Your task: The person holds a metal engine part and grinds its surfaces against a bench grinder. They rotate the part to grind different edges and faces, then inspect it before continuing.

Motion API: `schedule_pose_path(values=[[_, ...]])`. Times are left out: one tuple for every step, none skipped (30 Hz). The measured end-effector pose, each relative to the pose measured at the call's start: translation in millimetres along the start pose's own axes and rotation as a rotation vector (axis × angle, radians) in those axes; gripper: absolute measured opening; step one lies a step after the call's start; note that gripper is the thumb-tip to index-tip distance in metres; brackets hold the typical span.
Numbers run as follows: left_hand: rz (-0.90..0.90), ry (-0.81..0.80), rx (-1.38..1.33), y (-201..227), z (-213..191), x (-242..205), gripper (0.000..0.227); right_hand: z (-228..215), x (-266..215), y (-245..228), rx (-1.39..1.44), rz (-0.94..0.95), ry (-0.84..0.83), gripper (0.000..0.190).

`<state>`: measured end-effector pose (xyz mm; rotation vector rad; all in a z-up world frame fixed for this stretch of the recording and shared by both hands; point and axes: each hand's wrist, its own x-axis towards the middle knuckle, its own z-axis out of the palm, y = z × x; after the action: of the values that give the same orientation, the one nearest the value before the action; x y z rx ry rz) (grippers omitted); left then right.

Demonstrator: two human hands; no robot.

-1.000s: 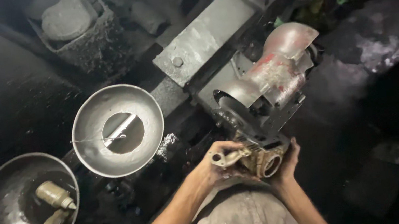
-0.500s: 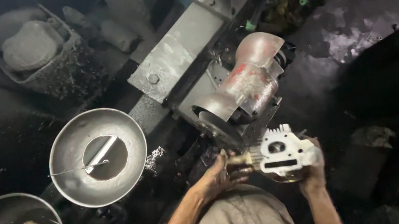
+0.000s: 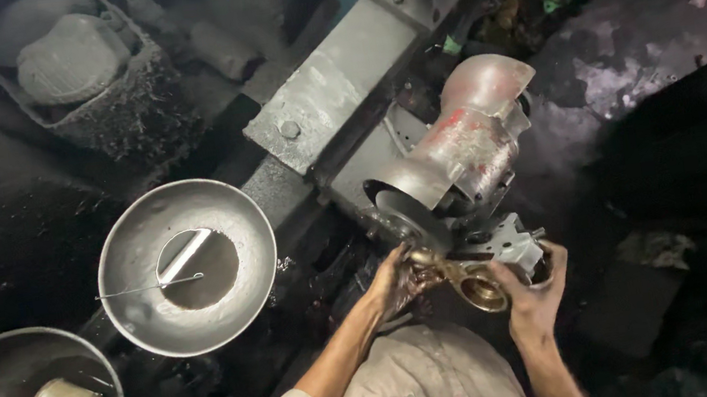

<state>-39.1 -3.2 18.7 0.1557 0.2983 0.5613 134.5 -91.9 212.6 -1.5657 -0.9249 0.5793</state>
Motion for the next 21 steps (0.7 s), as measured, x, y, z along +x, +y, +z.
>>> schedule_pose_path(values=[[-0.014, 0.047, -0.013, 1.5, 0.2, 3.8, 0.062, 1.7, 4.7, 0.1, -0.012, -0.038, -0.002, 0.059], [-0.028, 0.095, -0.027, 3.9, 1.2, 7.9, 0.060, 2.5, 9.0, 0.2, -0.024, -0.077, -0.004, 0.056], [-0.039, 0.150, -0.044, 6.8, 1.3, 6.8, 0.057, 5.1, 9.5, 0.9, -0.015, -0.076, 0.005, 0.056], [-0.018, 0.160, -0.042, 10.0, 2.7, 9.0, 0.056, 7.1, 11.6, 2.0, -0.007, -0.076, 0.015, 0.056], [-0.017, 0.181, -0.036, 9.0, 3.5, 5.5, 0.055, 7.4, 4.8, 2.9, 0.002, -0.056, 0.039, 0.057], [-0.016, 0.202, -0.031, 7.6, 4.7, 2.2, 0.055, 6.7, 0.1, 3.5, 0.072, -0.011, 0.052, 0.053], [-0.022, 0.175, -0.024, 10.4, 6.3, 3.5, 0.057, 7.3, 1.5, 4.1, 0.144, 0.022, 0.064, 0.050], [-0.028, 0.148, -0.018, 12.3, 7.5, 2.8, 0.060, 8.6, 2.5, 4.8, 0.215, 0.055, 0.075, 0.047], [-0.037, 0.121, -0.014, 10.1, 8.3, 0.1, 0.062, 7.7, 2.1, 5.5, 0.247, 0.078, 0.078, 0.047], [-0.036, 0.137, -0.015, 7.3, 9.0, -3.7, 0.062, 6.6, 0.6, 5.7, 0.278, 0.101, 0.082, 0.047], [-0.033, 0.144, -0.008, 9.5, 10.0, -3.4, 0.062, 7.6, 4.7, 6.0, 0.315, 0.111, 0.088, 0.047], [-0.029, 0.150, 0.000, 11.6, 11.4, -3.9, 0.061, 8.0, 6.9, 5.1, 0.302, 0.140, 0.107, 0.045], [-0.031, 0.138, -0.008, 15.2, 12.8, -4.4, 0.061, 9.8, 9.8, 4.0, 0.292, 0.168, 0.125, 0.043], [-0.033, 0.127, -0.017, 18.6, 14.2, -5.0, 0.061, 11.4, 13.4, 2.9, 0.283, 0.196, 0.143, 0.041], [-0.039, 0.122, -0.035, 16.1, 15.1, -10.2, 0.062, 10.1, 11.2, 1.8, 0.304, 0.222, 0.146, 0.040], [-0.031, 0.115, 0.003, 14.8, 16.2, -13.8, 0.064, 9.1, 10.7, 1.2, 0.325, 0.249, 0.150, 0.039], [-0.024, 0.109, 0.043, 15.7, 17.5, -17.2, 0.066, 9.5, 10.3, 0.9, 0.348, 0.276, 0.154, 0.038], [-0.018, 0.103, 0.083, 17.2, 19.5, -20.3, 0.068, 10.4, 10.9, 0.7, 0.371, 0.288, 0.144, 0.039], [-0.021, 0.124, 0.074, 18.5, 22.0, -23.4, 0.065, 10.5, 11.5, 0.6, 0.394, 0.301, 0.140, 0.040], [-0.024, 0.146, 0.065, 20.3, 24.5, -26.5, 0.061, 10.9, 9.6, 0.9, 0.416, 0.314, 0.137, 0.041], [-0.026, 0.162, 0.056, 21.9, 28.2, -26.2, 0.057, 10.1, 9.2, 1.2, 0.394, 0.266, 0.115, 0.043]])
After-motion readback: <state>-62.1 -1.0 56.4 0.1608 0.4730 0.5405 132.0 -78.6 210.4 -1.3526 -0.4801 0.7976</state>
